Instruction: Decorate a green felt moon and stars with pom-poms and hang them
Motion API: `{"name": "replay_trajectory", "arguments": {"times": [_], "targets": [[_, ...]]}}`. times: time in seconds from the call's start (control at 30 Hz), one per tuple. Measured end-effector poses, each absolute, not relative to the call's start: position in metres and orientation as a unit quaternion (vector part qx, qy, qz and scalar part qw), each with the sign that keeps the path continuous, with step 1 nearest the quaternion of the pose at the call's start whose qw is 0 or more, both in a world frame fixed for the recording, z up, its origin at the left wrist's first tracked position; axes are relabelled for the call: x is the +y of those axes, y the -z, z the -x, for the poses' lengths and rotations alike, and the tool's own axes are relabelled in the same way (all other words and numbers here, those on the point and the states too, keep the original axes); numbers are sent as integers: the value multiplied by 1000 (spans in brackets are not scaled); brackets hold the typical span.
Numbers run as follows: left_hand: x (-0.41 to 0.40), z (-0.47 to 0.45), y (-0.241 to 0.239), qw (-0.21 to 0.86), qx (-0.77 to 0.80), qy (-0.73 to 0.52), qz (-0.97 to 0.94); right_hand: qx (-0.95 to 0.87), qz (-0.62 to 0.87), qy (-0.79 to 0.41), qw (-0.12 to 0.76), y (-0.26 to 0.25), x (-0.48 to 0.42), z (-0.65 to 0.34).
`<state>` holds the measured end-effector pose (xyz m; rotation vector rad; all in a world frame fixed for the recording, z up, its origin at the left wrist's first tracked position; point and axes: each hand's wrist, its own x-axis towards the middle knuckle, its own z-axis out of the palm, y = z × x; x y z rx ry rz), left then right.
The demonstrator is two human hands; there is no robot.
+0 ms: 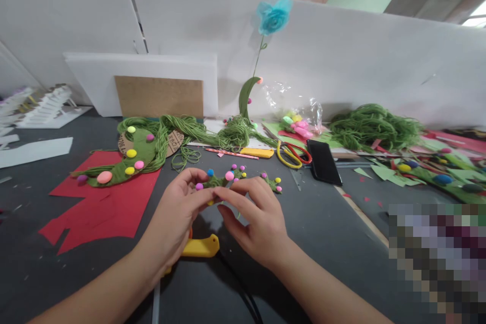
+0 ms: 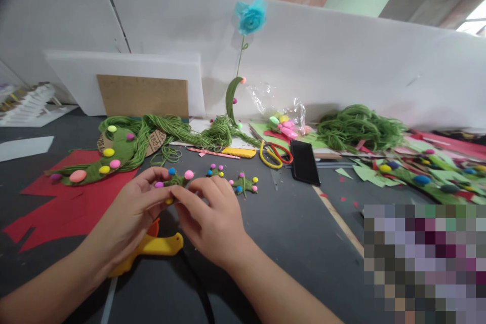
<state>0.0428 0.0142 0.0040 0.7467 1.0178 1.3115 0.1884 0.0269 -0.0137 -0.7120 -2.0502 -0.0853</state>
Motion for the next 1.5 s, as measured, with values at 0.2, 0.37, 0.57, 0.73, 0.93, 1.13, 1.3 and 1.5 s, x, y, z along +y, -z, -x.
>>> {"name": "replay_trajectory", "arguments": {"times": [0.2,0.37,0.57,0.73,0.93,1.13,1.3,1.5], "targets": [[16,-43,-5,607,464,-551,-334,-832,291,-6,472,15,28,-188],[16,-41,-3,611,459,-549,-338,-834,293,-17,467,16,28,-188],[16,-41,-1,616,456,-552,-330,-834,298,-18,464,21,29,-188],[18,-41,0,618,448,-560,-323,-835,298,-12,463,21,29,-188],[18,-41,-1,627,440,-564,-308,-833,300,-8,466,22,29,-187],[19,-40,1,626,440,-567,-306,-834,300,-4,464,22,29,-187],[19,-41,1,631,433,-569,-302,-833,299,-7,465,22,29,-187],[19,-41,0,635,430,-569,-297,-837,305,-8,455,23,29,-187]]}}
